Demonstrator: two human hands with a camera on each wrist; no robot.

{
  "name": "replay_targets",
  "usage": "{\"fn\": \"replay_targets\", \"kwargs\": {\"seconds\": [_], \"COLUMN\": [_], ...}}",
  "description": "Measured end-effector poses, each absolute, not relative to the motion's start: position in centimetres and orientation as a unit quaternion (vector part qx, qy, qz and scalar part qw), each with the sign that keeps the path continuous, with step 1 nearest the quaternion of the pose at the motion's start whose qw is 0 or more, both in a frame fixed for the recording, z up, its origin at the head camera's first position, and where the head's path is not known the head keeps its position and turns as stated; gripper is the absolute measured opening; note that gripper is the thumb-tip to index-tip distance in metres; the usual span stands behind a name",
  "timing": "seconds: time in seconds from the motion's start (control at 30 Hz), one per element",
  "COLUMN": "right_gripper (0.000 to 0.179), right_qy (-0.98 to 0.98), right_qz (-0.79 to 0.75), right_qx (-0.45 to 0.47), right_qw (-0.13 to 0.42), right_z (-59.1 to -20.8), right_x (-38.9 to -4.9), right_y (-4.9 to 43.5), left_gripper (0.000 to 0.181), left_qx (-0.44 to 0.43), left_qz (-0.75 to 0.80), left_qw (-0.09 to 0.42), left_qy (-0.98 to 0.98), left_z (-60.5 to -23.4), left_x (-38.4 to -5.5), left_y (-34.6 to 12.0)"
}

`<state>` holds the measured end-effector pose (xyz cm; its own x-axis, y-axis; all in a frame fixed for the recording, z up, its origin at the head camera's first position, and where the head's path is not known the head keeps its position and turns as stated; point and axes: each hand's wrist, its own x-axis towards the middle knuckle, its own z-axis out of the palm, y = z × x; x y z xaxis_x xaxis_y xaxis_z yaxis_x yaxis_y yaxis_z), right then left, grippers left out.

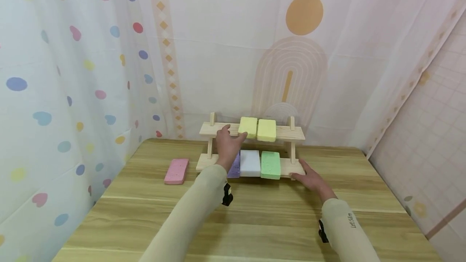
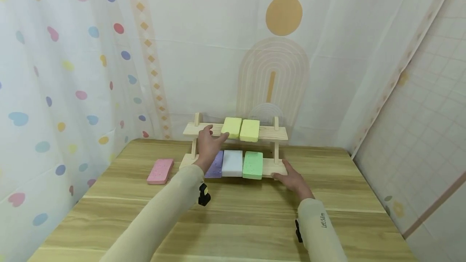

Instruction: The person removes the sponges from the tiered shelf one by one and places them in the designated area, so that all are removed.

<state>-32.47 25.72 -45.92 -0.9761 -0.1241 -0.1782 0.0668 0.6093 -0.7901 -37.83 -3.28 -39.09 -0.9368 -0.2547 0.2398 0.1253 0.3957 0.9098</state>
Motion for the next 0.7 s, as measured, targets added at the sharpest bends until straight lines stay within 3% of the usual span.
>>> {"fn": "replay_targets", "kwargs": {"seconds": [0.7], "right_gripper": [0.089], "right_qy": [0.893], "right_qz": [-0.438], "right_qx": [-0.007], "right_qw": [0.105], "right_z": [-46.0], "right_x": [-32.3], "right_y": [25.4], "left_gripper": [0.080], "left_qx": [0.060], "left_qz": [-0.531], "left_qw": [0.167], "left_qy": [-0.829], "left_z": [-39.5], "left_x": [-38.6], "left_y": [-0.9]}}
